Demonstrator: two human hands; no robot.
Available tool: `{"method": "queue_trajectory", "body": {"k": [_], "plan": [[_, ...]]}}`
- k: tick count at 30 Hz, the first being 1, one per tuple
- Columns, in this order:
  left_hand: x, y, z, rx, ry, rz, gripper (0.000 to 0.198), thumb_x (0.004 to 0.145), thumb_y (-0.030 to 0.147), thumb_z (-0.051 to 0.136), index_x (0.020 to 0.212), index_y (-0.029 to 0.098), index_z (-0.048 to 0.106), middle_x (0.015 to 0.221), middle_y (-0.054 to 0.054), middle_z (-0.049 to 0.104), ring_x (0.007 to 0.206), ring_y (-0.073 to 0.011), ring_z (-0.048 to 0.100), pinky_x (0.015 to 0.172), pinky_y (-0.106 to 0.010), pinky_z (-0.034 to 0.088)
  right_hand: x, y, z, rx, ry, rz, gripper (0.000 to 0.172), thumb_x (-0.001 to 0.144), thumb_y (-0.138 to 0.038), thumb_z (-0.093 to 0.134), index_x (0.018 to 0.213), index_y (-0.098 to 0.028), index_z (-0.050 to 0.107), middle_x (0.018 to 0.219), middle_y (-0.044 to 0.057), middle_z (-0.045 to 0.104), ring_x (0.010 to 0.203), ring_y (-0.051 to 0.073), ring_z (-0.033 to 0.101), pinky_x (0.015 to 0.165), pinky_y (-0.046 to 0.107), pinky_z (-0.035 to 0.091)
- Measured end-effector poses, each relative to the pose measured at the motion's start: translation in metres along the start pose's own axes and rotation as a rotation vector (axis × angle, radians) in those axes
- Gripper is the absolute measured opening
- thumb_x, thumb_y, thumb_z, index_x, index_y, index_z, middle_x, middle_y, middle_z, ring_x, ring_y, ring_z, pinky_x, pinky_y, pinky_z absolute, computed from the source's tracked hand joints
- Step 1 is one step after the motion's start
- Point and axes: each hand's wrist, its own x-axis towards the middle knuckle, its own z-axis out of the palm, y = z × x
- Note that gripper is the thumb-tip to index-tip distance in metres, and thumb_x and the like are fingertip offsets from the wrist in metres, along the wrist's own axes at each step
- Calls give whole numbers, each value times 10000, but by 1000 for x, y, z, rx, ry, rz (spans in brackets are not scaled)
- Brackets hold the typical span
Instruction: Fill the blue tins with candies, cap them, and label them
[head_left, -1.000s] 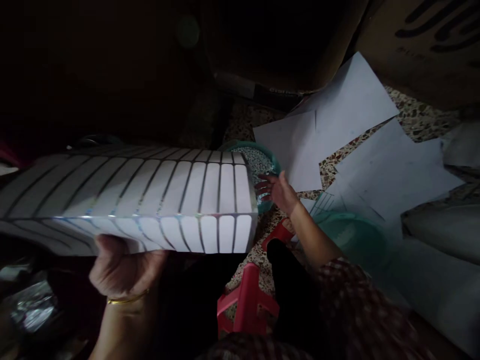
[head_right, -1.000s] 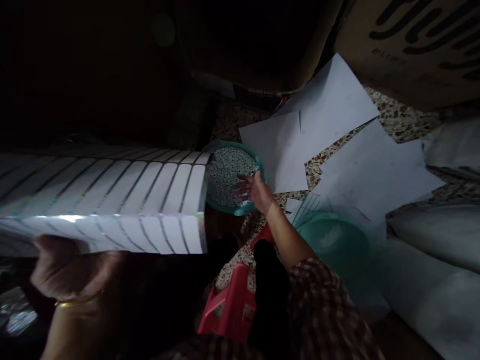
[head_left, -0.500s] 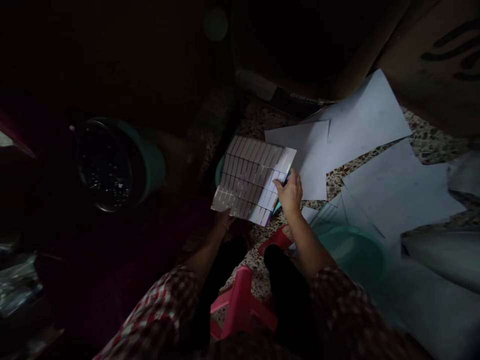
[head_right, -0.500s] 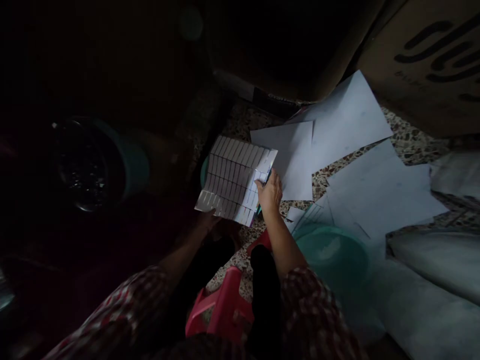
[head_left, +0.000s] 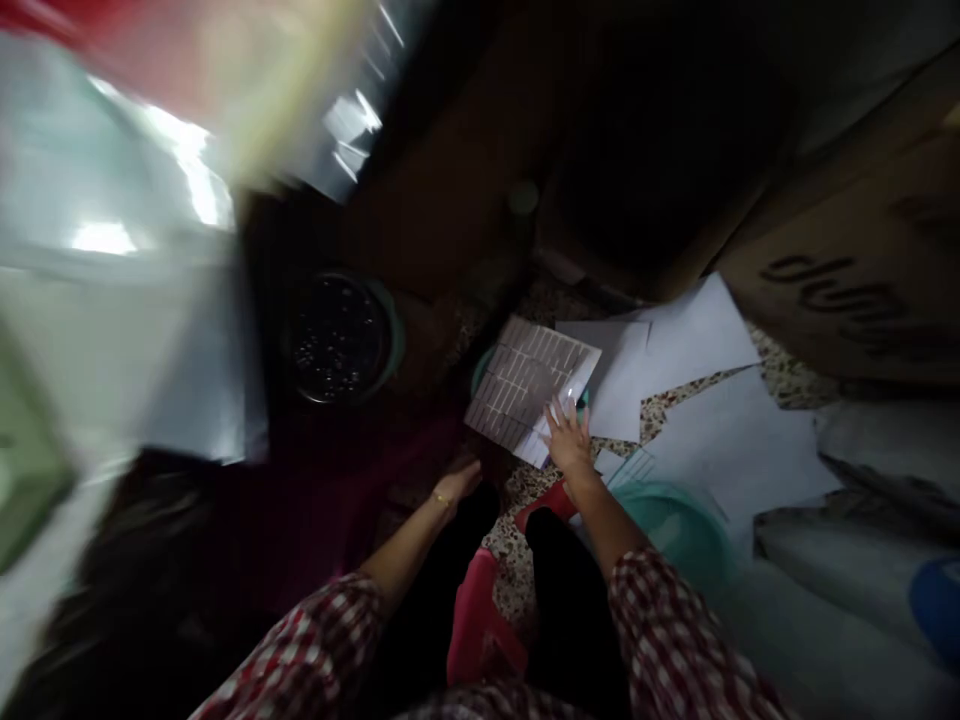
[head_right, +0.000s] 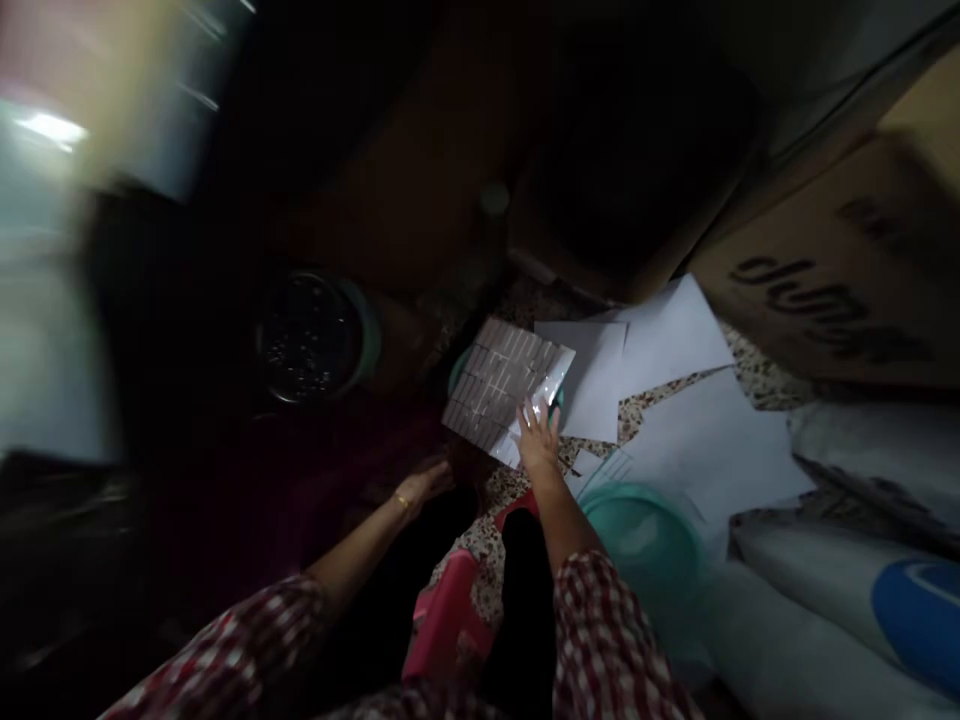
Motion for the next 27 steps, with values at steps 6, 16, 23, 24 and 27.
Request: {"method": "queue_trajectory", "body": {"k": [6, 16, 23, 24, 27], "plan": [[-142, 10, -35, -26, -183, 93, 542, 562, 499, 778, 955, 167, 607, 890, -69, 685, 716, -138, 636, 663, -252, 431, -100, -61, -81, -45, -197, 72, 398, 861, -332, 469, 1233, -242, 579, 1381, 102, 482, 1317, 334, 365, 1096, 545, 158], [-362, 98, -166, -326, -175, 517, 554, 584, 469, 765, 1014, 152, 619, 1027, -124, 683, 828, -166, 652, 788, -285, 474, -138, -213, -290, -76, -88, -225, 302, 867, -289, 420, 821, -188, 701, 914, 91, 716, 890, 203, 644, 753, 257, 415], [-400, 66, -277, -534, 60, 563, 536, 585, 451, 764, 998, 147, 609, 951, -86, 698, 769, -133, 646, 726, -250, 484, -128, -322, -336, 193, 148, -391, 390, 847, -435, 436, 627, -195, 651, 663, 34, 673, 657, 155, 597, 642, 230, 407], [-402, 60, -285, -576, 84, 546, 518, 589, 432, 768, 989, 144, 607, 925, -77, 700, 747, -123, 643, 703, -235, 483, -128, -335, -334, 188, 156, -404, 374, 846, -412, 440, 621, -196, 647, 669, 32, 670, 670, 156, 596, 660, 232, 414], [-406, 44, -292, -696, 105, 485, 443, 627, 371, 760, 971, 140, 605, 882, -55, 700, 706, -98, 639, 665, -205, 481, -119, -360, -328, 151, 229, -403, 242, 817, -302, 468, 768, -186, 674, 841, 59, 685, 812, 177, 598, 780, 263, 427]]}}
